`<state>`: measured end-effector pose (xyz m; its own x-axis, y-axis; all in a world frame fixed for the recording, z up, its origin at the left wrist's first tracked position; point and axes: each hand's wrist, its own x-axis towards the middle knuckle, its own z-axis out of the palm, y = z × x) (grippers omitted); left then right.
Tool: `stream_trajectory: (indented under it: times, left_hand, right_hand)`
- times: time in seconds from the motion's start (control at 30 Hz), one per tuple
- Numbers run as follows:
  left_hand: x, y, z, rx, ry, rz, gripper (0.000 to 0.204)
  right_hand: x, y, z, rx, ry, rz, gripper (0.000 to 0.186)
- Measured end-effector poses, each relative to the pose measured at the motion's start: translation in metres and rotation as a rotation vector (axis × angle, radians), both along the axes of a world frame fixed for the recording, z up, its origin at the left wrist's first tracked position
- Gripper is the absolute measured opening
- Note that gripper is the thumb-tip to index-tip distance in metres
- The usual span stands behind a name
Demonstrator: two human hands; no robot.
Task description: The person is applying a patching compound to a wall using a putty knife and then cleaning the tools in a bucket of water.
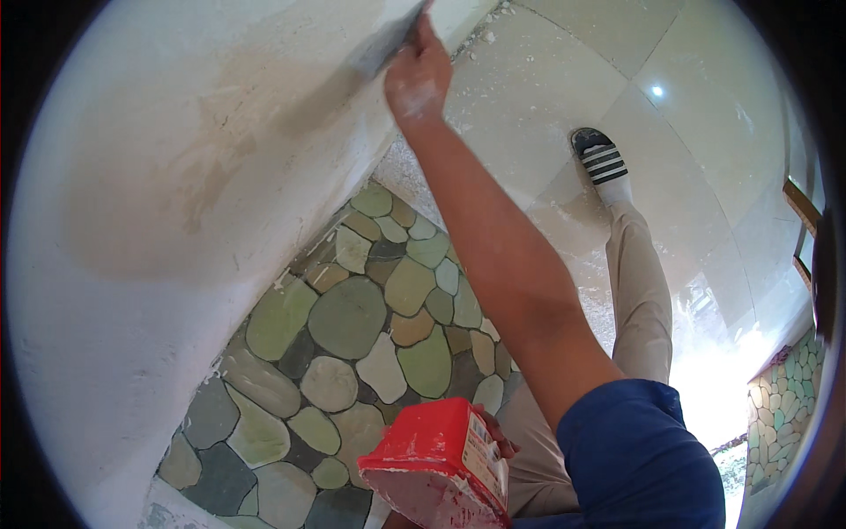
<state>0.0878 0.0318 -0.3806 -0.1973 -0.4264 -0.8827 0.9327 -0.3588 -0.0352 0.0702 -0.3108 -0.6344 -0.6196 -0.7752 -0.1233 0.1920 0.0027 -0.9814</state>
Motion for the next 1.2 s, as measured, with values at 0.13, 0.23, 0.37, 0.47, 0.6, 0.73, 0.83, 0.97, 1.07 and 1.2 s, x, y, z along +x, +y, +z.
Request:
stream_trajectory:
  times: [0.13,0.23,0.37,0.47,0.6,0.73,0.83,0.97,1.07,1.2]
  left_hand:
    - [-0.006,-0.01,-0.003,-0.007,0.018,-0.022,0.062]
    - [-0.003,-0.016,-0.003,-0.01,0.009,-0.04,0.061]
    - [-0.005,-0.021,-0.004,-0.006,0.008,-0.061,0.061]
    - [-0.008,-0.023,-0.007,-0.004,0.01,-0.071,0.061]
    - [-0.01,-0.022,-0.006,0.0,0.009,-0.08,0.061]
    - [-0.003,-0.023,0.001,-0.001,-0.019,-0.094,0.06]
    - [-0.002,-0.025,0.006,-0.006,-0.015,-0.103,0.06]
    - [-0.003,-0.021,0.008,-0.012,-0.008,-0.102,0.06]
    - [0.001,-0.018,0.012,-0.02,0.0,-0.095,0.059]
    - [0.003,-0.015,0.014,-0.028,-0.004,-0.092,0.059]
  right_hand:
    - [0.031,0.051,0.045,0.026,0.176,0.175,0.04]
    - [0.012,0.102,0.08,-0.041,-0.2,0.594,0.046]
    - [-0.022,0.108,0.019,-0.036,-0.459,0.508,0.043]
    - [-0.064,0.049,-0.04,0.014,-0.48,0.167,0.039]
    - [-0.06,0.014,-0.065,0.075,-0.548,0.158,0.04]
    - [-0.017,0.036,-0.02,0.077,-0.565,0.197,0.041]
    - [0.015,0.068,0.036,0.114,-0.644,0.296,0.043]
    - [0.036,0.103,0.098,0.116,-0.697,0.411,0.046]
    - [0.043,0.115,0.099,-0.021,-0.705,0.437,0.044]
    - [0.005,0.095,0.039,0.022,-0.695,0.273,0.037]
